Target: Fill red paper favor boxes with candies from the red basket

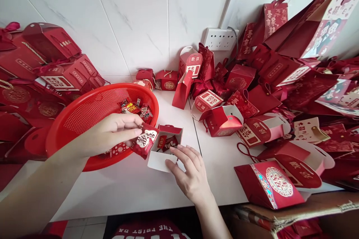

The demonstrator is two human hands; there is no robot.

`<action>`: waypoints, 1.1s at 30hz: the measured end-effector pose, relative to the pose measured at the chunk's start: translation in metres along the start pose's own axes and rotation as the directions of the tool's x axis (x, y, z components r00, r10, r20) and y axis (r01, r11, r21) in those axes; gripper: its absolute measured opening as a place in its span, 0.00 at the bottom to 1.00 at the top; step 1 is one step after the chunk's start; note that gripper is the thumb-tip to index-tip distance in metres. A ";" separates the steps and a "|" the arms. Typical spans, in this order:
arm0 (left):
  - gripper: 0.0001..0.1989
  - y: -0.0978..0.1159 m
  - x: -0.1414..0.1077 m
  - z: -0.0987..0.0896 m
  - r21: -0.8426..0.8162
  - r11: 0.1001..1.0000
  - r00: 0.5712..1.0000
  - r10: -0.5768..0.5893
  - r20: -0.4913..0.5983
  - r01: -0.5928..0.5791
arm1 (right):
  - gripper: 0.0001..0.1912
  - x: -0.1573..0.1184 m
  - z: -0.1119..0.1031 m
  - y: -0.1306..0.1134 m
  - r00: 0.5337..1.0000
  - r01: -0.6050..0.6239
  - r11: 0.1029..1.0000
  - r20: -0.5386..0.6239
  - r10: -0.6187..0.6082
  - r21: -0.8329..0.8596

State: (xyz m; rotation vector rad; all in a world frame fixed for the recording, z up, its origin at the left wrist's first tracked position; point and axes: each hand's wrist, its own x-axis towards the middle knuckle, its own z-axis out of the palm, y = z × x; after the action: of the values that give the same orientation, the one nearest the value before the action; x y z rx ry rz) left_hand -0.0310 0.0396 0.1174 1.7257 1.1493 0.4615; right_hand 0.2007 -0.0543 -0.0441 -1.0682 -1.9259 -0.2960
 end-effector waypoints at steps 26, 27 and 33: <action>0.11 -0.089 -0.027 0.107 0.778 0.431 0.604 0.793 -0.084 -0.457 | 0.12 0.040 -0.033 0.026 0.962 -0.075 0.991 0.271 0.043 0.109; 0.11 -0.091 -0.027 0.107 0.793 0.388 0.565 0.823 -0.069 -0.469 | 0.11 0.043 -0.034 0.026 0.957 -0.081 0.992 0.287 0.050 0.097; 0.12 -0.105 -0.030 0.107 0.829 0.262 0.467 0.884 -0.001 -0.494 | 0.07 0.051 -0.037 0.037 0.947 -0.160 0.987 0.279 0.160 -0.023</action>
State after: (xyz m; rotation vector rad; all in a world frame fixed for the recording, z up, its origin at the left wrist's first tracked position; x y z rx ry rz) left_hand -0.0190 -0.0327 -0.0168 3.0672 0.7776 1.1829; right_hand 0.2389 -0.0246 0.0110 -1.3151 -2.0692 -0.0545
